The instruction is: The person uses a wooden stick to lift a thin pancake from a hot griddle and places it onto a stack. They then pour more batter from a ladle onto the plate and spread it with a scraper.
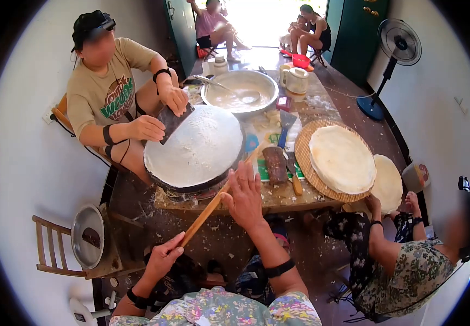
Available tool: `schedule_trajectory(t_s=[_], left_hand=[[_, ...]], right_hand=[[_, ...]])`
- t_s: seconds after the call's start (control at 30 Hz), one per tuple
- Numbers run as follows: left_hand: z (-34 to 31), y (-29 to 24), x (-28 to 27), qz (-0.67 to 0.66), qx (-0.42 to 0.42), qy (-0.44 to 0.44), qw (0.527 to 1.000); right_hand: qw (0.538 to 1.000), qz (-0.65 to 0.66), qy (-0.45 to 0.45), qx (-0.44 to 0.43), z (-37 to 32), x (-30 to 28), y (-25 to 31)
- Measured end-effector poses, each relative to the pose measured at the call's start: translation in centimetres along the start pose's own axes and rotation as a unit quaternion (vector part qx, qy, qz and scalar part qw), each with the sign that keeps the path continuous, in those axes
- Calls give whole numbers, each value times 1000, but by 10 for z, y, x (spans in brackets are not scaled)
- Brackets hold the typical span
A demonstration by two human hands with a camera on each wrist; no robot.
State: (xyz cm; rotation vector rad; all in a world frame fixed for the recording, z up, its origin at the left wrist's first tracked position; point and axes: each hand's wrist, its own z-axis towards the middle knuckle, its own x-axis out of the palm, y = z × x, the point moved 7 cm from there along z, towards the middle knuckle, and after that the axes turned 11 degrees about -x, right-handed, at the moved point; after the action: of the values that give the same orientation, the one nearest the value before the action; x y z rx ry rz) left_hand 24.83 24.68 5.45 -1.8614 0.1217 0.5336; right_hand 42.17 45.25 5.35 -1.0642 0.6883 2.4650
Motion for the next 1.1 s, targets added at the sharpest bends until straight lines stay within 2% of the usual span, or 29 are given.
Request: schedule_trajectory(t_s=[0.03,0.13,0.4,0.53,0.7,0.73,0.77,0.8,0.87,0.9,1.0,1.03,1.1], left_hand=[[0,1,1,-5,-45,24,999],[3,2,2,15,-5,17,1000],[12,3,3,-2,-19,40,999],[20,-2,-5,1,-7,35,999],[42,3,-21,13,-60,33,998],[48,6,-25,7,-73,34,997],[56,4,-29,14,-31,25,999],[62,2,-35,12,-51,27,998],[74,-9,-48,9,-89,30,996],[86,-12,-55,19,-50,21,998],[115,-22,-74,34,-44,12,998],[125,-24,-76,29,-83,21,996],[148,-31,-80,73,-52,19,996]], right_hand=[[1000,-3,1,11,-2,0,-5],[999,-14,2,30,-7,2,-20],[999,-17,23,46,-3,7,-31],[999,-3,19,31,13,14,-32],[998,-43,16,-41,38,36,-39],[999,-28,13,-35,44,42,-43],[999,-13,10,-30,52,47,-44],[1000,2,6,-24,62,51,-45],[999,-6,22,-35,82,65,-50],[999,-9,30,-41,92,72,-52],[995,9,96,-21,123,97,-51],[991,10,130,-14,131,106,-53],[990,18,138,3,142,119,-59]])
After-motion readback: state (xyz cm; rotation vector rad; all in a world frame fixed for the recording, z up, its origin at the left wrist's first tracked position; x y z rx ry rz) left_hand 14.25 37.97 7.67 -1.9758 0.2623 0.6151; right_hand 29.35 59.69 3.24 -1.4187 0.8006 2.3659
